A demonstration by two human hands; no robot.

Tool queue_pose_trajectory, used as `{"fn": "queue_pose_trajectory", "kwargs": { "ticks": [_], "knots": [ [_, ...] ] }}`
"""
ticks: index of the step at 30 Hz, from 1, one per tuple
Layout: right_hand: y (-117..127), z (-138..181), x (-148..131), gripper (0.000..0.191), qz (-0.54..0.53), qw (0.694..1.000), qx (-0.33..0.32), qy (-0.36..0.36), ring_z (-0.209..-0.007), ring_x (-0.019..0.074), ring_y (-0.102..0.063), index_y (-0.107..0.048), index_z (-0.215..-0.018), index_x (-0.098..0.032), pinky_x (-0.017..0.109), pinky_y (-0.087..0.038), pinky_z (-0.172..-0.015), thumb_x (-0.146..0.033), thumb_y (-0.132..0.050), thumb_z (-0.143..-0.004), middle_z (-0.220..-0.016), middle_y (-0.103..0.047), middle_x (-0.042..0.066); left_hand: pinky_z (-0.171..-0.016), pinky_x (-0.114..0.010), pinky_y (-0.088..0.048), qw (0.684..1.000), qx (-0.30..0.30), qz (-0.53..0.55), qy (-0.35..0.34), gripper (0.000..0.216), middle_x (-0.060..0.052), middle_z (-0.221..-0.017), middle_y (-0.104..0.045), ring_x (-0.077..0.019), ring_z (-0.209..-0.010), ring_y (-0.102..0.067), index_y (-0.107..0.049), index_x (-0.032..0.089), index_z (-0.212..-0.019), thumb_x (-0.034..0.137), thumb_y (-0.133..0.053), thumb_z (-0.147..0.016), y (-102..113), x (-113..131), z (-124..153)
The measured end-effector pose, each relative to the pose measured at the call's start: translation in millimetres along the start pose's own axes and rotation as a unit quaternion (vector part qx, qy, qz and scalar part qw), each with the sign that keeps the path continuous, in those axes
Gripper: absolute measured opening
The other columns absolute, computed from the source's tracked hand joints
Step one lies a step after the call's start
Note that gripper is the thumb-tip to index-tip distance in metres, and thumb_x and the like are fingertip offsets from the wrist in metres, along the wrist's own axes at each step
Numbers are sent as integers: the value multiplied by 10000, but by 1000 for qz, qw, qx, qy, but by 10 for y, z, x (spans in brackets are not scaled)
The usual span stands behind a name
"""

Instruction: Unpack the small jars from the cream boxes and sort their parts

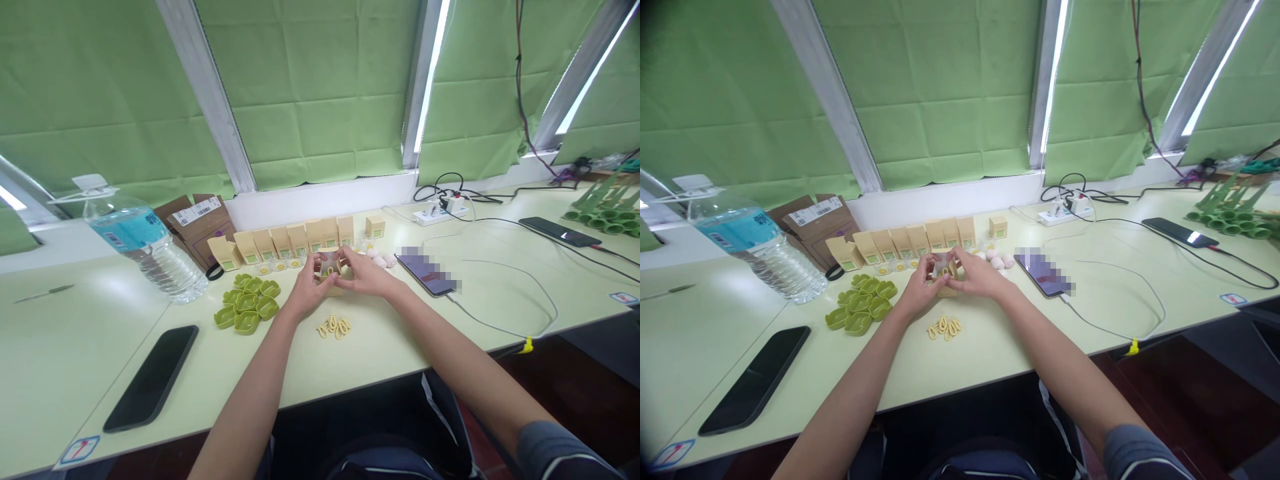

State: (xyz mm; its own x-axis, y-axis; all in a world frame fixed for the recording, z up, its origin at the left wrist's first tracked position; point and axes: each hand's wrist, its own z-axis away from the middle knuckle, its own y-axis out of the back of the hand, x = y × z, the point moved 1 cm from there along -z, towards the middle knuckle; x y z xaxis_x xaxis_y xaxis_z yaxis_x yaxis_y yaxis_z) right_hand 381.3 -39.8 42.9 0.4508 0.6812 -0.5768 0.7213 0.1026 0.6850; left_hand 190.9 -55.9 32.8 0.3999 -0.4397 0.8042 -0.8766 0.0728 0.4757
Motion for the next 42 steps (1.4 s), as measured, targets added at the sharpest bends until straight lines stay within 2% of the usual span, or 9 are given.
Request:
{"fn": "queue_pose_trajectory", "kwargs": {
  "ticks": [5, 10, 15, 19, 23, 25, 30, 35, 42],
  "knots": [
    [15, 3, 18, 383, 5, 1000, -4, 14, -987, 243, -642, -466, -1161, -231, 369, -489, -797, -489, -594, -910, -1175, -637, 98, -841, -363, -510, 1000, -13, 15, 16, 425, -63, -1064, -651, -196, -963, -630, -435, 241, -1210, 447, -623, -888, 8, 8, 0],
    [32, 6, 47, 362, 5, 1000, -4, 11, -987, 240, -637, -469, -1187, -226, 387, -495, -825, -425, -597, -913, -1225, -614, 107, -907, -398, -517, 1000, -16, 17, 8, 442, -92, -1129, -641, -205, -1006, -641, -420, 244, -1223, 379, -654, -873, 16, -18, 1],
    [34, -15, 48, 205, -5, 1000, 19, -8, -981, 218, -643, -504, -1136, -233, 381, -494, -842, -361, -464, -980, -1196, -618, 85, -935, -420, -517, 1000, -3, 0, -13, 463, -87, -1142, -637, -213, -1023, -643, -426, 249, -1199, 328, -696, -831, -11, -33, 4],
    [34, -45, 39, 175, 1, 999, 50, -3, -965, 212, -637, -556, -1088, -226, 374, -493, -849, -330, -458, -987, -1117, -642, 77, -927, -421, -518, 999, 21, -21, -33, 447, -76, -1107, -641, -215, -1000, -646, -442, 247, -1173, 316, -705, -818, -27, -26, 10],
    [30, -55, 29, 258, 16, 997, 54, 53, -1048, 225, -614, -650, -1071, -231, 386, -483, -911, -231, -403, -997, -1089, -649, 79, -952, -436, -512, 997, 41, -45, -50, 432, -76, -1150, -626, -228, -1032, -647, -472, 245, -1168, 319, -710, -815, -21, -27, 13],
    [15, -51, 32, 328, 25, 997, 39, 55, -1068, 229, -617, -680, -1123, -246, 391, -489, -920, -192, -384, -992, -1134, -638, 83, -967, -432, -508, 995, 45, -60, -62, 430, -70, -1175, -618, -222, -1040, -642, -479, 245, -1169, 309, -713, -813, -19, -32, 10],
    [-19, -42, 48, 339, 44, 998, 35, 26, -1096, 250, -638, -700, -1200, -273, 421, -509, -949, -188, -472, -964, -1194, -636, 93, -974, -394, -490, 986, 52, -109, -113, 380, -57, -1190, -610, -209, -1065, -613, -497, 243, -1159, 265, -691, -833, -27, -16, 9],
    [-18, -44, 94, 279, 56, 996, 67, 9, -1271, 297, -571, -728, -1163, -285, 463, -507, -995, -230, -608, -917, -1304, -620, 104, -977, -415, -473, 977, 33, -150, -148, 353, -73, -1207, -611, -236, -1120, -588, -511, 250, -1190, 248, -650, -866, -30, 40, 13],
    [-38, -60, 193, 213, 53, 995, 79, 6, -1291, 280, -570, -765, -1058, -284, 461, -497, -1023, -209, -637, -904, -1255, -656, 96, -1025, -484, -430, 957, 14, -208, -201, 354, -83, -1240, -621, -282, -1212, -555, -523, 270, -1206, 227, -638, -874, -29, 32, -7]
  ]
}}
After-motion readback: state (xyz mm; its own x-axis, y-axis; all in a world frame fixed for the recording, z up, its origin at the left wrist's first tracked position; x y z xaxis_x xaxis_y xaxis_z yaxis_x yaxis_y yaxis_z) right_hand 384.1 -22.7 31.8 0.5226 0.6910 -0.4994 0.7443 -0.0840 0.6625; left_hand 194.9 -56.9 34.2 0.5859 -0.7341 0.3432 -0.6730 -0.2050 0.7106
